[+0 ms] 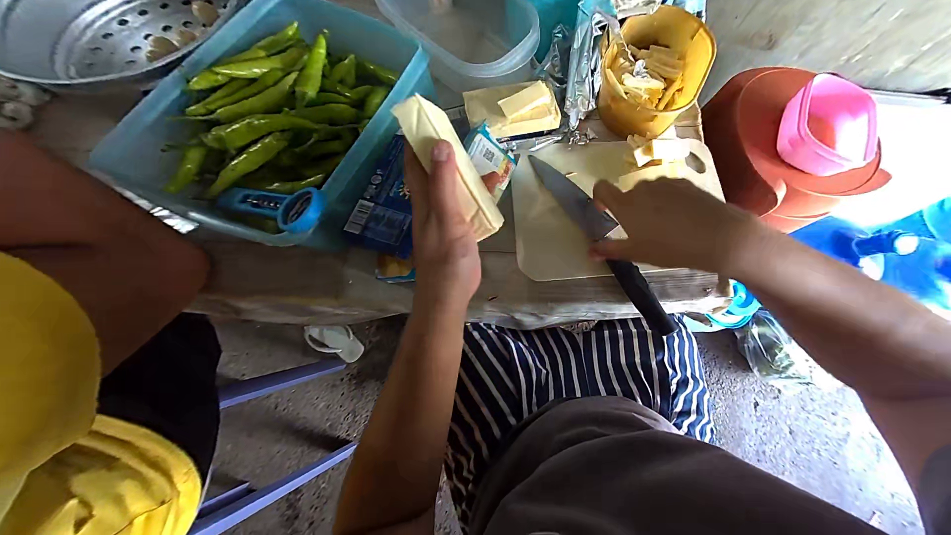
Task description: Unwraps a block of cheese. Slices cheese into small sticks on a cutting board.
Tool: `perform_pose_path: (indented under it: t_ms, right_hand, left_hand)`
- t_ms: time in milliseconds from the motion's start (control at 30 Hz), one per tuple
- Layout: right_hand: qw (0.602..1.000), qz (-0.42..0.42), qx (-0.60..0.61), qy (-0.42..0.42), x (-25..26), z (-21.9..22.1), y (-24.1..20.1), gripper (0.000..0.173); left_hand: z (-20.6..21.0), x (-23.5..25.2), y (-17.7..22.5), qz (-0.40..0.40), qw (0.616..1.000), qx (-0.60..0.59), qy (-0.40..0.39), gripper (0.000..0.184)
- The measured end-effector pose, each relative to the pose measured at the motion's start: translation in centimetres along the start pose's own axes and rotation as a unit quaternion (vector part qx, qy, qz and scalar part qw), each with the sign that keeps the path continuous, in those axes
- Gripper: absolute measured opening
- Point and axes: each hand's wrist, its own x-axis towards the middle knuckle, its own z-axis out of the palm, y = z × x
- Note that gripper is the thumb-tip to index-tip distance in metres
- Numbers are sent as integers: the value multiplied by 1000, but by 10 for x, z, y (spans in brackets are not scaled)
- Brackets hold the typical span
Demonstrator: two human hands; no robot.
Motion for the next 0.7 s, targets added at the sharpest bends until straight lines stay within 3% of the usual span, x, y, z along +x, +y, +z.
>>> perform_pose_path:
  t_ms: [200,400,467,567,700]
  right_hand:
    - [999,22,29,29,7,31,15,70]
    - [995,77,59,39,-4,40,2,96]
    - [993,70,81,49,-14,50,-1,88]
    - [979,57,141,135,-35,63,1,65]
    - [940,65,289,167,-67,66,17,45]
  left_hand:
    - [10,-14,7,-30,999,-31,-33,49]
    - [9,-35,3,-33,996,0,-88,51]
    - [1,-40,4,-30,992,35,-114,54]
    - [-10,-46,8,-27,984,109,-142,61]
    - [-19,-42,5,55,944,263,-191,65]
